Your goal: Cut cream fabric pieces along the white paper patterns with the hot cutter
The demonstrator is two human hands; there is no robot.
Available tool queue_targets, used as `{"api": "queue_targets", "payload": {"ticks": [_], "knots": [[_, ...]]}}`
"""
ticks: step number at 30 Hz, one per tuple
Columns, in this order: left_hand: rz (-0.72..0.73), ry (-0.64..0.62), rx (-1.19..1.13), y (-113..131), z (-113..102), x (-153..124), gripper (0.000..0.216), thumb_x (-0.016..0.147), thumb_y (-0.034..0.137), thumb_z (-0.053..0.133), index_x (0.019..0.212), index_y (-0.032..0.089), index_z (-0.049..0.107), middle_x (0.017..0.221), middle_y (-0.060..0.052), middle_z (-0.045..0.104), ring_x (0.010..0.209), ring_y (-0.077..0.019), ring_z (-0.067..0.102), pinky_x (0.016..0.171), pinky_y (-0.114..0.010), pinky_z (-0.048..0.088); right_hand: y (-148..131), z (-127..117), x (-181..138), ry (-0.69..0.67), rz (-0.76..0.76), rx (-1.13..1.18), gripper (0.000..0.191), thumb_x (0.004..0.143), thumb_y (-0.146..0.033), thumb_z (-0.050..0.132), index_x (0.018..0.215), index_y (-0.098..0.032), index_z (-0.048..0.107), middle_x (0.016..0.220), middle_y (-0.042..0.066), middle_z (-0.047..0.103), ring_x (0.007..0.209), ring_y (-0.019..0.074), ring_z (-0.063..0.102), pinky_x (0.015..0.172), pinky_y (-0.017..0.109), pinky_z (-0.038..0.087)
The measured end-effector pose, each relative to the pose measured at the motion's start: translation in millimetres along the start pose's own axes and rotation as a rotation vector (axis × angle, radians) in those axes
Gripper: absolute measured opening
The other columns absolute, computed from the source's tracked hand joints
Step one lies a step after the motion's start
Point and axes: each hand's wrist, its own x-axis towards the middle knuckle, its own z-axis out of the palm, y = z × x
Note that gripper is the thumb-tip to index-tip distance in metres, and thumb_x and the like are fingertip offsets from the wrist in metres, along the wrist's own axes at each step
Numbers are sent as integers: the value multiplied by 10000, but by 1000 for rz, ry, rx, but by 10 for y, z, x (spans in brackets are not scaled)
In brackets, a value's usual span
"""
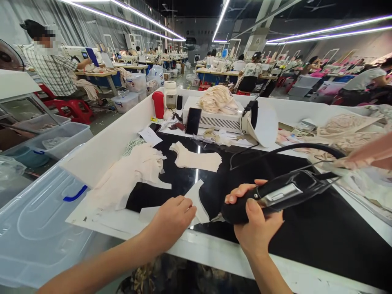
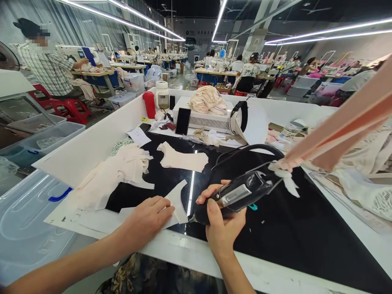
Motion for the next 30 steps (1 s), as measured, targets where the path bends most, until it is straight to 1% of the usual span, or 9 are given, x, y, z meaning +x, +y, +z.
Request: {"api": "queue_targets", "payload": {"ticks": [2, 4, 7, 10, 14, 21, 25, 30], "knots": [[122, 37, -81, 47, -4, 18, 162, 1002, 36, 521, 1095, 135, 608, 1022, -80, 652, 934, -232, 625, 802, -352, 534, 19, 8, -5, -5, -9, 8, 359, 823, -297, 810, 1118, -256, 611, 783, -36, 671, 595, 148, 628, 578, 315, 560], [222, 57, -151, 95, 3, 53, 151, 1012, 47, 525, 1110, 127, 607, 1009, -71, 655, 935, -221, 627, 817, -339, 542, 40, 12, -13, -15, -14, 19, 358, 829, -287, 812, 1124, -253, 612, 792, -36, 675, 605, 146, 633, 594, 316, 565], [310, 64, -194, 138, 52, 113, 150, 1034, 57, 505, 1118, 116, 614, 1003, -65, 667, 946, -211, 638, 841, -330, 553, 69, 10, -29, -35, -7, 28, 361, 841, -276, 810, 1142, -255, 611, 807, -36, 677, 617, 142, 638, 609, 313, 569], [311, 63, -212, 123, 134, 153, 157, 1055, 66, 487, 1112, 120, 622, 1010, -70, 678, 973, -200, 654, 874, -318, 558, 80, 5, -47, -47, -7, 20, 361, 849, -274, 805, 1152, -260, 609, 809, -36, 677, 621, 143, 639, 611, 313, 572], [279, 62, -261, 42, 211, 154, 163, 1057, 75, 493, 1115, 143, 629, 1050, -85, 685, 1017, -199, 673, 894, -317, 567, 61, -5, -68, -54, -17, 7, 367, 852, -270, 804, 1164, -263, 609, 807, -35, 675, 626, 147, 639, 614, 320, 577], [261, 77, -295, -51, 191, 112, 189, 1056, 80, 504, 1200, 99, 626, 1099, -102, 698, 1068, -209, 669, 1007, -343, 560, 38, -21, -85, -64, -23, 0, 367, 856, -278, 806, 1168, -258, 614, 813, -29, 663, 627, 149, 632, 596, 319, 572], [260, 80, -312, -50, 187, 105, 231, 1063, 87, 500, 1260, 106, 619, 1137, -109, 692, 1105, -214, 660, 1024, -352, 555, 47, -11, -81, -63, -29, 4, 378, 852, -284, 812, 1175, -253, 616, 820, -25, 661, 638, 149, 628, 600, 315, 567], [256, 86, -313, -52, 188, 95, 228, 1063, 101, 509, 1255, 120, 630, 1141, -116, 687, 1114, -216, 649, 1034, -359, 551, 31, -2, -83, -52, -27, 4, 387, 843, -279, 816, 1174, -251, 617, 810, -28, 657, 639, 147, 613, 598, 315, 564]]}}
